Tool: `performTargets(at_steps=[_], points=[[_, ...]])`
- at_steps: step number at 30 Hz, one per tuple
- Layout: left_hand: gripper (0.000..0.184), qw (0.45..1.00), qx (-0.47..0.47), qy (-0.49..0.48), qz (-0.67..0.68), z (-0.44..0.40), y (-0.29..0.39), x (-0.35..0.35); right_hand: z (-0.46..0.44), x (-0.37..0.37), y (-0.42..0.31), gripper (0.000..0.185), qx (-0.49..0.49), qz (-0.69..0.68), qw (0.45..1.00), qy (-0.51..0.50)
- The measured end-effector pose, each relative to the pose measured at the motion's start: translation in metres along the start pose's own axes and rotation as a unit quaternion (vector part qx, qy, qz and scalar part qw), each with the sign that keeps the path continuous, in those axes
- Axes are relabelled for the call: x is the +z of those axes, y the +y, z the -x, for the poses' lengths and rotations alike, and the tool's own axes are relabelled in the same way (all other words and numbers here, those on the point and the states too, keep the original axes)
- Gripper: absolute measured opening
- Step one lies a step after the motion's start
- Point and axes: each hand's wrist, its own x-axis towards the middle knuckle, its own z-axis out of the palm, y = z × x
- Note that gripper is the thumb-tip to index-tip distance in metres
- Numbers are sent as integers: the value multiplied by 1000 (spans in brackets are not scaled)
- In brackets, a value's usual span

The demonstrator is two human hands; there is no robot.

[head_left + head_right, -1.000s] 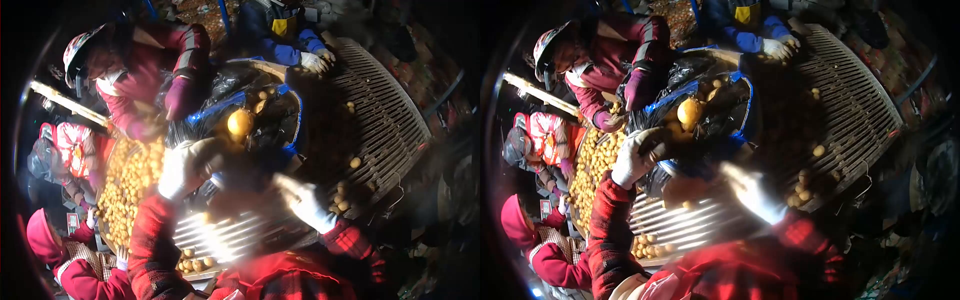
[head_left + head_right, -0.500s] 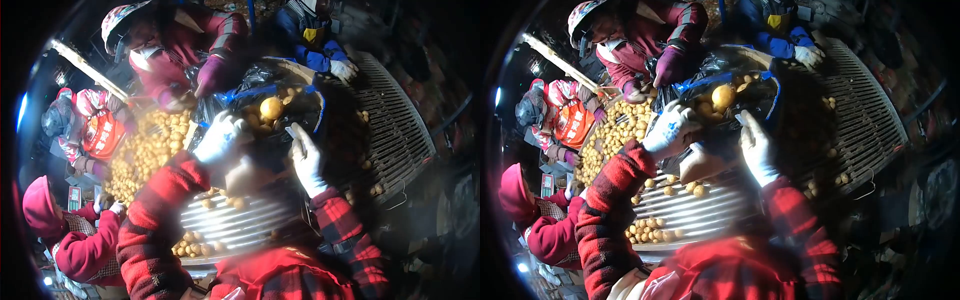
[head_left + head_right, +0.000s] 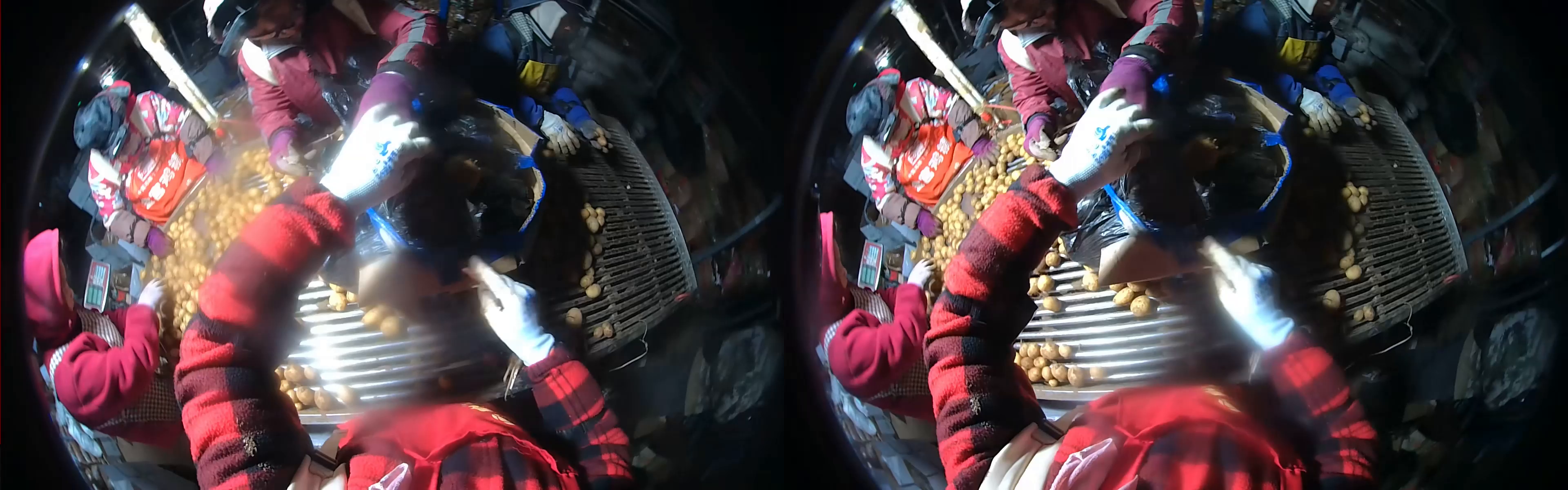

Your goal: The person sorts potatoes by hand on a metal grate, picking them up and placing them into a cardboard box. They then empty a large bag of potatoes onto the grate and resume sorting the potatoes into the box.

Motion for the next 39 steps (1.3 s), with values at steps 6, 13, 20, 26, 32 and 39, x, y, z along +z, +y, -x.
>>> performTargets(at_steps=[6,13,20,26,32,39], points=[[70,975,-52,-210,-48,75,12,-24,-38,-33,-16,61,-65,78,995,-7],[61,992,-68,-102,24,106,11,24,-106,19,-35,42,-231,179,947,-134],[22,991,-119,-5,-66,94,-1,45,-140,30,-44,37,-328,239,876,-262],[23,983,-184,12,-22,98,-8,53,-137,0,-38,42,-302,288,841,-343],[46,974,-200,97,51,116,12,41,-124,-57,-2,41,-296,370,840,-262],[79,991,-66,27,114,77,63,41,-94,-97,30,58,-222,356,882,-213]])
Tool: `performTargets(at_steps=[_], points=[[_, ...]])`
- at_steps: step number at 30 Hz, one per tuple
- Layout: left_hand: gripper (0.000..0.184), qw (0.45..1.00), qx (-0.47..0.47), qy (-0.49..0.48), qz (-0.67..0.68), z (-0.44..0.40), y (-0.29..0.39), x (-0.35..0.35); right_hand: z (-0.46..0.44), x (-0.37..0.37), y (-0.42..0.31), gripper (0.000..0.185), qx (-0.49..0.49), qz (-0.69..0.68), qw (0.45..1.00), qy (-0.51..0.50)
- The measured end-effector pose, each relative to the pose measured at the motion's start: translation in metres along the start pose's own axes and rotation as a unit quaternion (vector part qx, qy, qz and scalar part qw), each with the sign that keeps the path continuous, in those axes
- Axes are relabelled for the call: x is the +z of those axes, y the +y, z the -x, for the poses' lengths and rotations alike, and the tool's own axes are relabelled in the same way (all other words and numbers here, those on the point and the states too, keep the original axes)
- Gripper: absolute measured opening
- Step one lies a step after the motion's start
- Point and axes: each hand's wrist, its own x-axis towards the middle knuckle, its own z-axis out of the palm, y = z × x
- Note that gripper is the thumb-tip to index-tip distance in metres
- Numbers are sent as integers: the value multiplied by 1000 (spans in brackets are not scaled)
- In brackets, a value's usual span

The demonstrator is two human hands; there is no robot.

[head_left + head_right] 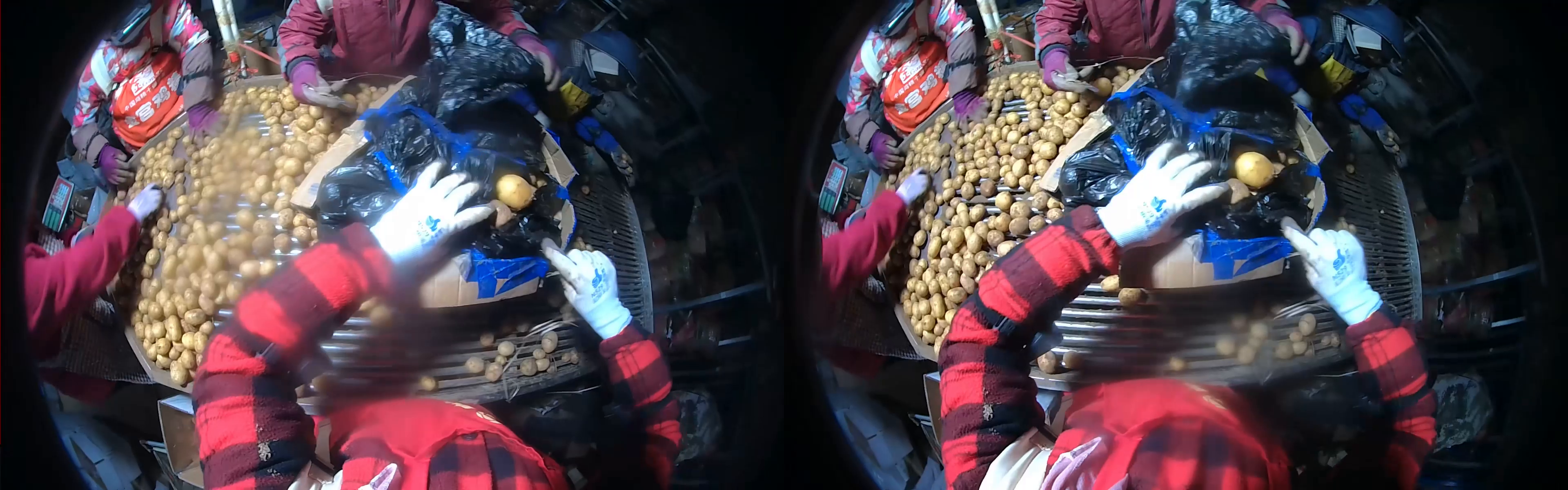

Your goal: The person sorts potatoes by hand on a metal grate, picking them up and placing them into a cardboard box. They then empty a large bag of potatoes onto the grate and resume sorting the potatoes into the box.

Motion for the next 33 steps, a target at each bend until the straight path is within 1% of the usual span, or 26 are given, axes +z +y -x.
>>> performTargets(at_steps=[1,2,3,4,6,9,10,12,14,15,16,17,18,19,20,21,23,24,26,27,28,29,30,31,32,33], points=[[77,999,8,-4,40,-7,-2,-1,-4,-4,-8,58,8,-22,1000,16],[70,999,30,12,26,-12,-6,-1,-7,-7,-17,58,17,-45,998,33],[66,999,21,-9,28,-11,-9,-2,-8,-6,-23,58,45,-91,993,60],[62,999,11,-32,29,-7,-13,-3,-7,-4,-26,58,99,-162,981,37],[55,998,-6,-67,4,-4,-12,-19,-15,5,-37,58,182,-350,910,129],[57,980,-56,-190,-18,-7,-11,-37,-35,4,-50,54,290,-589,751,77],[37,989,-33,-141,-19,-10,-12,-36,-41,12,-54,53,259,-610,741,107],[29,968,-37,-248,-28,-22,-6,-44,-55,-12,-66,48,306,-636,707,48],[23,975,73,-208,5,-28,6,-53,-69,12,-73,46,227,-597,750,169],[21,977,101,-184,29,-25,13,-44,-70,12,-73,44,294,-642,704,72],[30,980,109,-166,8,-20,15,-34,-74,20,-76,41,280,-631,717,100],[28,981,80,-178,17,-18,11,-29,-78,29,-79,39,266,-617,730,127],[26,980,54,-191,29,-18,4,-26,-80,41,-82,38,277,-639,708,117],[25,984,69,-153,62,-25,1,-31,-79,40,-79,37,268,-573,764,123],[19,979,37,-191,62,-31,4,-39,-78,39,-76,37,251,-508,814,125],[16,984,46,-165,54,-37,3,-41,-79,37,-71,37,253,-508,813,127],[14,992,72,-95,43,-51,3,-47,-87,24,-66,32,261,-493,830,28],[15,994,93,-47,39,-60,6,-50,-94,-13,-74,26,402,-567,717,-54],[15,993,105,-50,29,-68,4,-50,-97,14,-83,20,423,-635,643,-63],[17,991,116,-70,-24,-67,2,-52,-88,6,-95,19,440,-663,603,-58],[17,990,118,-72,-28,-64,1,-50,-73,-1,-110,19,458,-687,562,-53],[16,991,113,-77,3,-58,1,-44,-61,14,-115,22,391,-705,590,-55],[15,991,108,-79,32,-56,2,-41,-53,16,-126,25,396,-689,607,-22],[9,990,113,-78,-3,-61,8,-43,-45,18,-137,29,401,-671,623,9],[9,988,108,-88,-67,-62,7,-49,-38,22,-144,30,409,-680,608,23],[9,997,58,-41,-13,-59,-17,-45,-32,27,-151,32,417,-688,592,37]])
